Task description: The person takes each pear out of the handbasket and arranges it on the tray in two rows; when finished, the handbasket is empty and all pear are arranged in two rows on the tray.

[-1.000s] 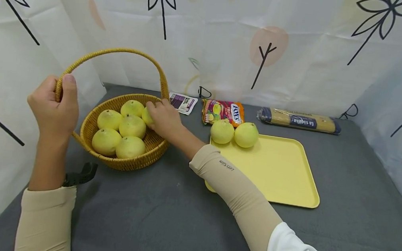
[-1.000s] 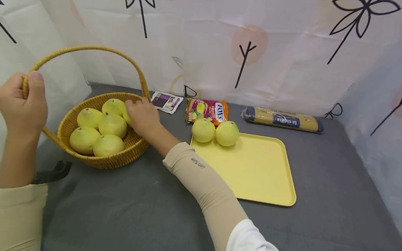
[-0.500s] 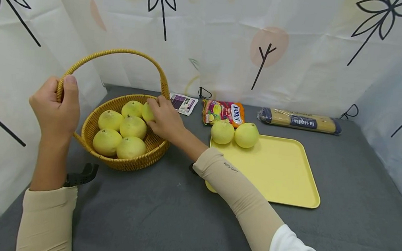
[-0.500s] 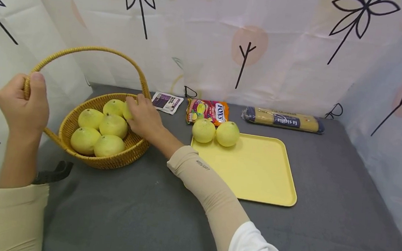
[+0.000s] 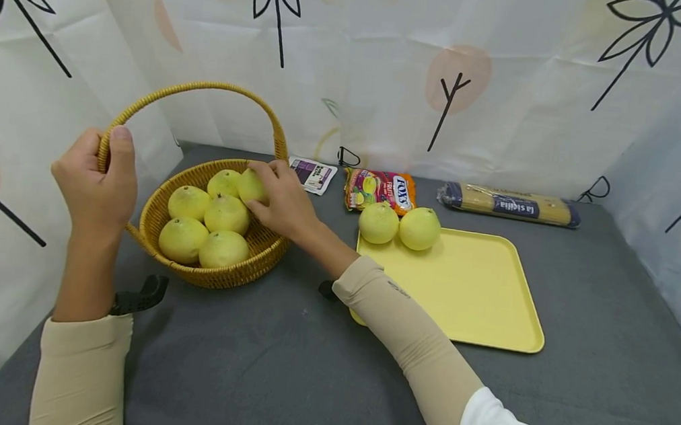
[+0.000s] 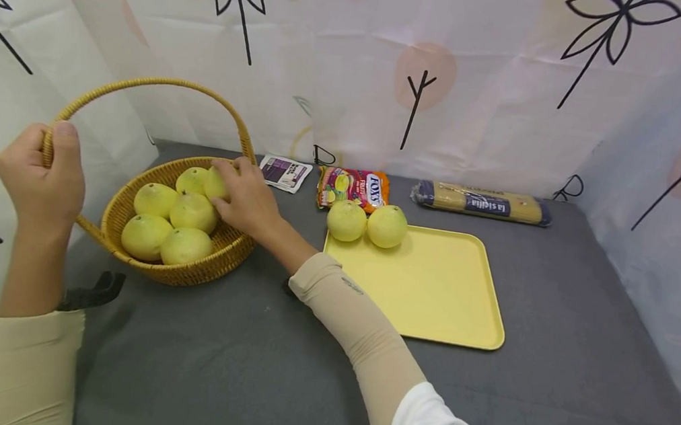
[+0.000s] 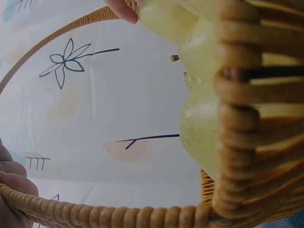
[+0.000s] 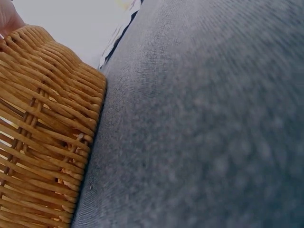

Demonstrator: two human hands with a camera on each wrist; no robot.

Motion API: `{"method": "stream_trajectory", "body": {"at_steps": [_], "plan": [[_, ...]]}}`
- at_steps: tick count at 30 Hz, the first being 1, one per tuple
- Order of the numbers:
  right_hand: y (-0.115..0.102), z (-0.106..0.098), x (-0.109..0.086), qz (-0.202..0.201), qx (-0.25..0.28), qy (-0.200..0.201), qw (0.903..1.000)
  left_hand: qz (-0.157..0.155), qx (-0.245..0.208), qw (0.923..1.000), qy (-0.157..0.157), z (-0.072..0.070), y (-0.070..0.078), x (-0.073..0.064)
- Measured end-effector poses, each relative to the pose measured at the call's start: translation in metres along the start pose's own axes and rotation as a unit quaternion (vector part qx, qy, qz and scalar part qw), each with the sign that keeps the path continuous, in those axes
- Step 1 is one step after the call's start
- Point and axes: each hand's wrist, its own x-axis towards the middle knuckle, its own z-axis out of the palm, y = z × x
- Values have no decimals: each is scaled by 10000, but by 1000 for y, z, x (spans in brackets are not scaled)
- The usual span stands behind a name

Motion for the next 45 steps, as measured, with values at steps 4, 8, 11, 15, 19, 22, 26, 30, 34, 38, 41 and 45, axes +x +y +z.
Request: {"method": "stream_trajectory", "body": {"at_steps": [4,8,11,15,19,22,26,30,34,38,41,45], "plan": [[-1,-6,-3,106,179,25,9998,-16,-3,10000,-13,0,4,0],[-3,-13,-5,211,389,73,9990,-46,16,10000,11,0,3,0],[-3,-17,-6,314,547,87,9980,-5,54,10000,5,0,-4,0],[-4,-24,-11,438,740,68,9963,21,47,10000,2,0,-6,1],[-4,-32,-17,459,909,128,9947,11,6,10000,1,0,-7,0],[-5,-39,-22,446,1058,186,9932,37,4,10000,-11,0,-6,0],[-8,-50,-29,434,1176,186,9919,36,-9,10000,-16,0,-5,-1],[-9,-61,-35,366,1219,154,9918,-18,20,10000,1,0,-5,-1],[-8,-70,-41,284,1327,188,9906,-88,67,9999,-3,-1,-5,0],[-7,-78,-49,337,1367,173,9899,-88,40,10000,-10,-1,-5,0],[-5,-84,-55,427,1398,160,9891,-70,27,10000,4,-1,-5,0],[-1,-91,-65,456,1504,192,9874,-66,37,10000,17,0,-5,0]]}}
